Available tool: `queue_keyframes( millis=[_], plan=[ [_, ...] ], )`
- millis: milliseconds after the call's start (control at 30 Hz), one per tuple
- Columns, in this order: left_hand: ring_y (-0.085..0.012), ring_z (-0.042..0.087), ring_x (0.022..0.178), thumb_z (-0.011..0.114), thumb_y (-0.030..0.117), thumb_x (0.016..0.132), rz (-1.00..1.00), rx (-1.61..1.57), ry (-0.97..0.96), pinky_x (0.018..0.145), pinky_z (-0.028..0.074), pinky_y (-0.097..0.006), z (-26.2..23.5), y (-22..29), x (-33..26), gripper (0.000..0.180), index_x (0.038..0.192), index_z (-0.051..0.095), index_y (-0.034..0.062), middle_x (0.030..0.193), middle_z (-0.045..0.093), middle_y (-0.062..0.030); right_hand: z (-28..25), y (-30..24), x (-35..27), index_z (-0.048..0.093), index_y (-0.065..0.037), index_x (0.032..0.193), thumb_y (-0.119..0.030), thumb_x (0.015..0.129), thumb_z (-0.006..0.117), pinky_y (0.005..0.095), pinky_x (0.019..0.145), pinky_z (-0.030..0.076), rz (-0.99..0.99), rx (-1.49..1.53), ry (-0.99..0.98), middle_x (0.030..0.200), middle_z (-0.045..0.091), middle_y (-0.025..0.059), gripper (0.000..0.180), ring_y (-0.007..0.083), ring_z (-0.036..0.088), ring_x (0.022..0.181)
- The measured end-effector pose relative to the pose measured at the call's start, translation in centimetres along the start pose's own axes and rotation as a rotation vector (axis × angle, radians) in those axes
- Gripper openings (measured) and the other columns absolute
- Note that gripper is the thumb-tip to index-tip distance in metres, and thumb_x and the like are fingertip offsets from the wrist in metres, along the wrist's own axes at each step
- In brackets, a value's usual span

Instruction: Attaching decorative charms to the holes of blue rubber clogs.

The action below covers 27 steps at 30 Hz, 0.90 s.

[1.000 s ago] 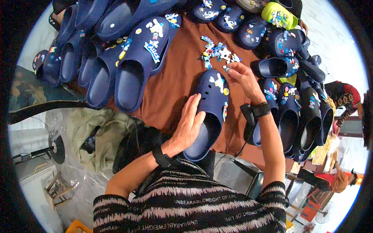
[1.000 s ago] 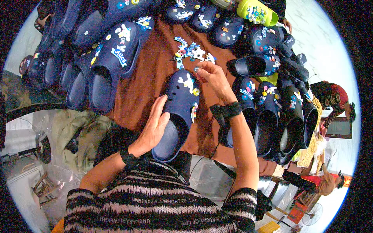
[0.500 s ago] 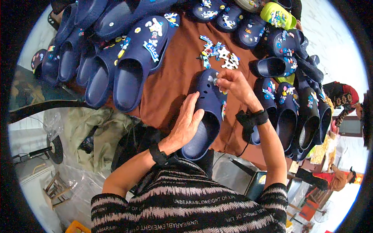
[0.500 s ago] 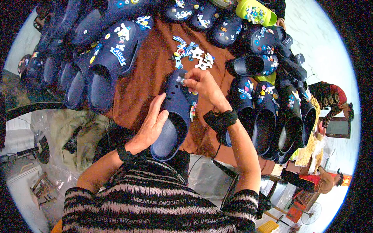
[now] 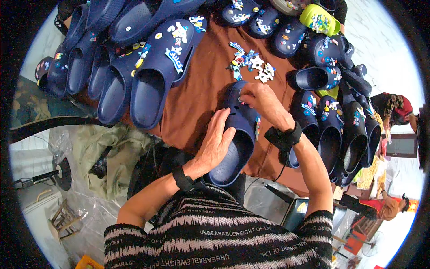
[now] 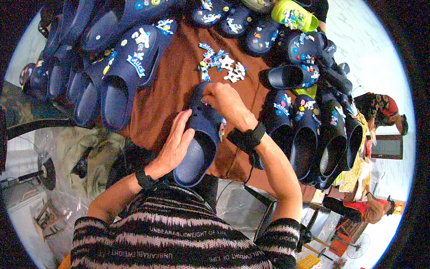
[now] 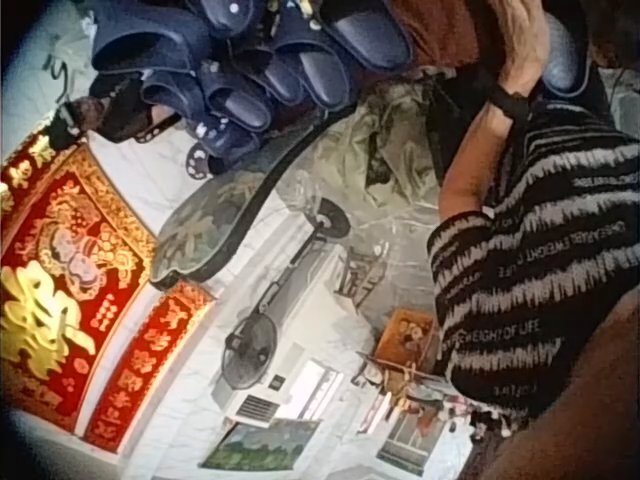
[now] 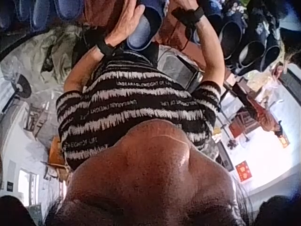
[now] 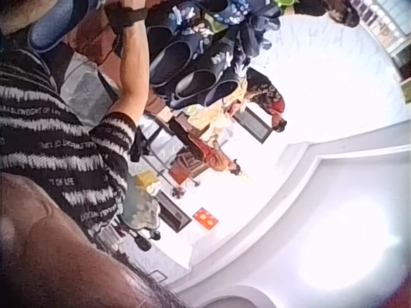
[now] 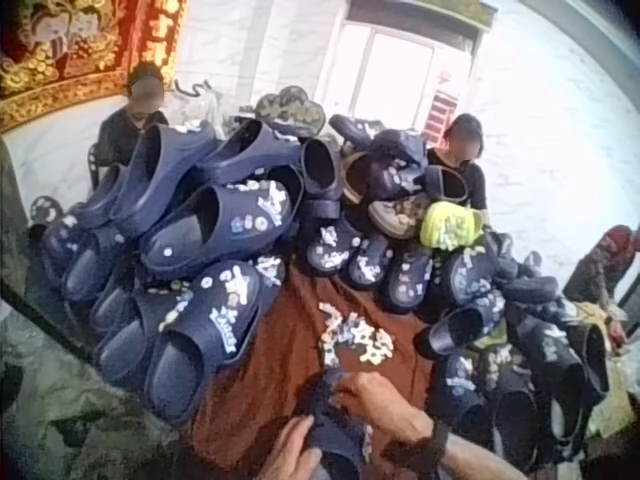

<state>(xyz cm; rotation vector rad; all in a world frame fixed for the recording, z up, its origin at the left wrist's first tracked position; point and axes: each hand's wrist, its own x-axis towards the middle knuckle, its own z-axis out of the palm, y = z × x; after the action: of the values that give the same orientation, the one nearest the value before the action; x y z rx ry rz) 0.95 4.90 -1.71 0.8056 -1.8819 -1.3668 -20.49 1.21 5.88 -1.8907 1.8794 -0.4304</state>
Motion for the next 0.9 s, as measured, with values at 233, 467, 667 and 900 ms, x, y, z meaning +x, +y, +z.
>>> queue_keyframes(
  millis=[233, 467, 667, 900],
  plan=[
    [-0.0415, 0.027, 0.142, 0.043, 0.032, 0.104, -0.003, 0.012, -0.015, 0.118, 0.022, -0.046, -0.1, -0.1, 0.0, 0.056, 0.147, 0.032, -0.0015, 0.151, 0.030, -0.0270, -0.4, -0.4, 1.4, 0.071, -0.006, 0.092, -0.026, 0.083, 0.069, 0.0440, 0.073, 0.053, 0.077, -0.354, -0.136, 0.082, 0.070, 0.0160, 0.022, 0.0340, 0.069, 0.081],
    [-0.0419, 0.027, 0.142, 0.043, 0.031, 0.104, -0.029, 0.015, -0.011, 0.118, 0.022, -0.047, -0.3, 0.1, 0.2, 0.054, 0.148, 0.034, 0.0011, 0.152, 0.029, -0.0266, 0.4, -1.6, 2.1, 0.071, -0.005, 0.091, -0.030, 0.083, 0.071, 0.0444, 0.067, 0.054, 0.041, -0.660, -0.185, 0.080, 0.071, 0.0159, 0.026, 0.0345, 0.069, 0.079],
    [-0.0360, 0.028, 0.143, 0.041, 0.027, 0.104, -0.026, 0.044, -0.086, 0.119, 0.022, -0.042, -1.0, 0.4, 0.3, 0.048, 0.146, 0.039, 0.0037, 0.152, 0.029, -0.0216, -2.4, 3.6, 3.5, 0.073, -0.005, 0.091, -0.029, 0.083, 0.070, 0.0417, 0.070, 0.053, 0.163, -0.039, -0.119, 0.082, 0.070, 0.0198, 0.025, 0.0333, 0.069, 0.079],
    [-0.0366, 0.030, 0.142, 0.045, 0.026, 0.104, 0.005, 0.043, -0.084, 0.118, 0.024, -0.042, -1.0, 0.1, 0.2, 0.047, 0.145, 0.040, 0.0039, 0.151, 0.031, -0.0219, -0.1, 7.1, 9.1, 0.069, -0.006, 0.106, -0.018, 0.088, 0.066, 0.0459, 0.085, 0.049, -0.130, -0.339, 0.308, 0.105, 0.062, 0.0180, 0.022, 0.0375, 0.060, 0.100]
  ],
)
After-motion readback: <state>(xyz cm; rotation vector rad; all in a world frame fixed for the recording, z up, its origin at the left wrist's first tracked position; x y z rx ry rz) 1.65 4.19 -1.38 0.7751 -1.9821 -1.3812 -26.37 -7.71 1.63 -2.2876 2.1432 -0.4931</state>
